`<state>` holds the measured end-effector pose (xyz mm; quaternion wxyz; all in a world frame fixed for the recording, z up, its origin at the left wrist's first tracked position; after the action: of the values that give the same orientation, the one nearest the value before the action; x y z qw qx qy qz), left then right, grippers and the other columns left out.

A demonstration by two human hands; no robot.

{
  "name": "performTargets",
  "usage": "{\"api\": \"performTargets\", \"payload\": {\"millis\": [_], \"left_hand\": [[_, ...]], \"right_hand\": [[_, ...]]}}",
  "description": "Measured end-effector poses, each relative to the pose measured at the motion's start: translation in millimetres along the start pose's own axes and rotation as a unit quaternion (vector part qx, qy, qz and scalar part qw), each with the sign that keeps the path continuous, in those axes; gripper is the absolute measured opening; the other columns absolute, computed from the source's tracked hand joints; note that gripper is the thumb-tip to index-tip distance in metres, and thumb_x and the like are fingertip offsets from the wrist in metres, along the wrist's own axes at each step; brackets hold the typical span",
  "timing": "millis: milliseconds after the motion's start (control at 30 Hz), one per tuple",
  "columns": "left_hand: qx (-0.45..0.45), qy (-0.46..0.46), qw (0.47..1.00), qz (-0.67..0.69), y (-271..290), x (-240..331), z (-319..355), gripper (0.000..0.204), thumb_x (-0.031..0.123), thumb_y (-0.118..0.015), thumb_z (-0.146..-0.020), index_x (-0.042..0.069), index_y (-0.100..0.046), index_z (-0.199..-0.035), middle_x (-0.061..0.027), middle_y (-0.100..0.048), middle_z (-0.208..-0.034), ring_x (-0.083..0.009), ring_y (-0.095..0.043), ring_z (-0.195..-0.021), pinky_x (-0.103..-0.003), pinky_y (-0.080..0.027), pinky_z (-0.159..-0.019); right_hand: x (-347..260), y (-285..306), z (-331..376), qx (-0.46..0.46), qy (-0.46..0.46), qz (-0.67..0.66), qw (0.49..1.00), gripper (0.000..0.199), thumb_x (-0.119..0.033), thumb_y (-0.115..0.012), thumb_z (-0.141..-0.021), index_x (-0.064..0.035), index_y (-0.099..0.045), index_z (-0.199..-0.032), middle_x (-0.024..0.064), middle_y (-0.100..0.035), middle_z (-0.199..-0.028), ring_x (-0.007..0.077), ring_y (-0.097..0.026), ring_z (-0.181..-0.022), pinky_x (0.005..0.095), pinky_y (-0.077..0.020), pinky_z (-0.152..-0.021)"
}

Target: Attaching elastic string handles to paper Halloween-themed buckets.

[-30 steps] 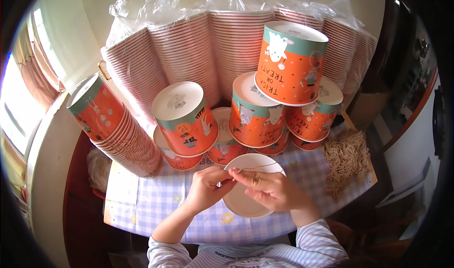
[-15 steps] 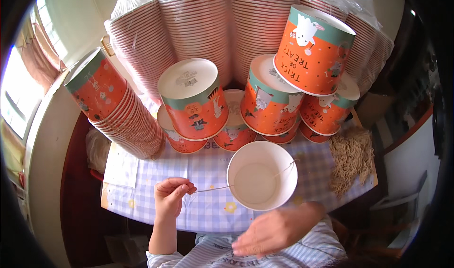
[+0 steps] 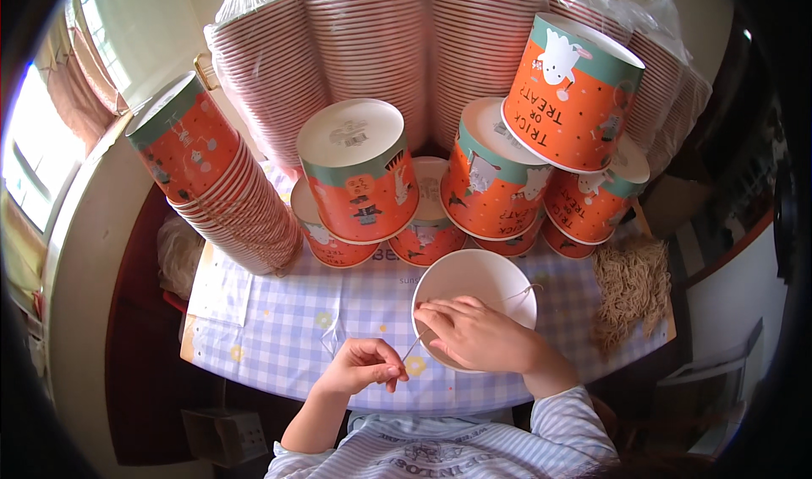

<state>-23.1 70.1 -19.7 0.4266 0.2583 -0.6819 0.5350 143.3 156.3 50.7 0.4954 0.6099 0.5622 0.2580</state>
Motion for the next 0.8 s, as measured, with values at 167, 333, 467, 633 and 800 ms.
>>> {"api": "performTargets", "payload": {"millis": [167, 333, 467, 633, 800], "left_hand": [[0.128, 0.024, 0.991, 0.009, 7, -13, -12, 0.008, 0.005, -0.054, -0.085, -0.001, -0.059, -0.086, -0.0101, -0.064, -0.082, -0.0127, -0.061, -0.065, -0.020, -0.042, -0.052], [0.228, 0.002, 0.965, -0.133, 5, -19, -17, 0.011, 0.006, -0.052, -0.087, -0.002, -0.057, -0.092, -0.0087, -0.064, -0.083, -0.0146, -0.064, -0.073, -0.020, -0.044, -0.055], [0.262, -0.014, 0.950, -0.167, 1, -20, -18, 0.010, 0.006, -0.053, -0.086, -0.002, -0.057, -0.090, -0.0076, -0.064, -0.082, -0.0143, -0.064, -0.073, -0.019, -0.044, -0.055], [0.266, -0.022, 0.950, -0.164, -1, -21, -20, 0.009, 0.006, -0.054, -0.085, -0.002, -0.057, -0.090, -0.0064, -0.063, -0.081, -0.0129, -0.063, -0.072, -0.019, -0.044, -0.054], [0.269, -0.037, 0.950, -0.156, -1, -23, -22, 0.008, 0.005, -0.054, -0.085, -0.001, -0.057, -0.090, -0.0062, -0.063, -0.080, -0.0107, -0.061, -0.069, -0.018, -0.043, -0.054]], "right_hand": [[6, -5, 6, -0.203, -0.012, -0.132, 0.970, 0.021, -0.016, -0.054, -0.082, -0.0047, -0.048, -0.098, 0.0080, -0.060, -0.074, 0.0246, -0.060, -0.069, 0.0341, -0.0433, -0.068], [12, -3, 10, -0.173, 0.020, -0.088, 0.981, 0.020, -0.015, -0.054, -0.079, -0.0046, -0.053, -0.096, 0.0071, -0.061, -0.075, 0.0223, -0.061, -0.071, 0.0323, -0.0442, -0.067], [15, -4, 9, -0.177, 0.003, -0.022, 0.984, 0.029, -0.013, -0.052, -0.077, -0.0053, -0.055, -0.105, 0.0058, -0.063, -0.085, 0.0192, -0.061, -0.078, 0.0307, -0.0443, -0.069], [17, -8, 11, -0.120, 0.013, -0.053, 0.991, 0.021, -0.013, -0.049, -0.077, -0.0043, -0.054, -0.096, 0.0078, -0.062, -0.082, 0.0204, -0.062, -0.078, 0.0334, -0.0477, -0.067], [16, -8, 10, -0.150, 0.002, -0.051, 0.987, 0.023, -0.012, -0.049, -0.077, -0.0045, -0.054, -0.098, 0.0080, -0.063, -0.082, 0.0207, -0.062, -0.078, 0.0336, -0.0476, -0.068]]}}
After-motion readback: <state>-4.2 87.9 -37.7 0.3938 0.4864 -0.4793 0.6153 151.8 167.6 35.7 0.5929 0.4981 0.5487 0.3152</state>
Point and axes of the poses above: each hand's wrist, its own z-axis away from the middle knuckle, its own y-axis out of the back of the hand, x = y × z, the point moved 3 cm from there along -z, towards the middle knuckle
